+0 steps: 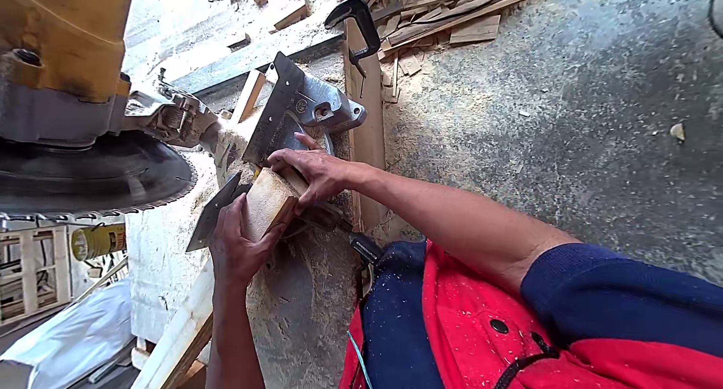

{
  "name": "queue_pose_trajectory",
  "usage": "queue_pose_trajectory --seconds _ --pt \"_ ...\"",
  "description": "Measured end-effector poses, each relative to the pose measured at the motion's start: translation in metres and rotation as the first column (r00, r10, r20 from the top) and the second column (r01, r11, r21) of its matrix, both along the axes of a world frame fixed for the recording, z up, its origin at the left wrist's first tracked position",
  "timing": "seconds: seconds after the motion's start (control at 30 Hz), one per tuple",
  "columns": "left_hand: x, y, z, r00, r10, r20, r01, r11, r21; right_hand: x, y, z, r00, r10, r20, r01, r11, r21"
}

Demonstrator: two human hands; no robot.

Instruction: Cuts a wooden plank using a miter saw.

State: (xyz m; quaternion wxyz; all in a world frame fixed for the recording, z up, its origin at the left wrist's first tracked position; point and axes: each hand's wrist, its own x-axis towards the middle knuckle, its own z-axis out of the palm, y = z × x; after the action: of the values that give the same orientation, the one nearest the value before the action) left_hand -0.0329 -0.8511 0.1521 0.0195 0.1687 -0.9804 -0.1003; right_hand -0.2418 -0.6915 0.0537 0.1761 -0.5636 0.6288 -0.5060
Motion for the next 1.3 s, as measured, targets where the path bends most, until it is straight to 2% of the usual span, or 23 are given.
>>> queue_pose_trajectory --seconds 0.23,0.5,0.77,0.9,1.0,1.1,1.3 --pt "-0.001 -0.004 0.0 0.999 -0.03 -0.018 0.03 1.0 0.005 -0.002 0.0 0.003 1.0 0.007 0.014 -0.007 1.0 0.005" --pt "0.0 -0.004 0.001 1.0 -0.003 -0.024 0.005 0.995 0.101 -0.003 0.0 0.002 1.0 0.005 0.011 -0.005 1.0 0.001" --pt "0.003 -0.006 0.003 0.994 0.086 0.061 -0.096 0.98 0.174 -0.002 0.0 0.002 1.0 0.01 0.001 -0.01 1.0 0.021" --pt "0.0 -0.005 0.003 0.99 0.061 0.124 -0.069 0.995 0.065 -0.004 0.007 -0.001 1.0 0.005 -0.027 -0.006 1.0 -0.026" --pt "-0.003 -0.005 0.002 0.991 0.021 0.136 -0.019 1.0 -0.016 0.002 0.028 -0.002 0.989 -0.117 -0.085 0.12 0.992 0.033" --pt "-0.007 -0.002 0.002 0.991 0.034 0.128 -0.031 0.999 -0.022 0.029 0.039 -0.004 0.974 -0.188 -0.128 0.203 0.972 0.121" --pt "-0.01 0.001 0.006 0.995 0.034 0.098 -0.033 0.999 -0.011 0.038 0.037 -0.007 0.963 -0.217 -0.161 0.237 0.964 0.12"
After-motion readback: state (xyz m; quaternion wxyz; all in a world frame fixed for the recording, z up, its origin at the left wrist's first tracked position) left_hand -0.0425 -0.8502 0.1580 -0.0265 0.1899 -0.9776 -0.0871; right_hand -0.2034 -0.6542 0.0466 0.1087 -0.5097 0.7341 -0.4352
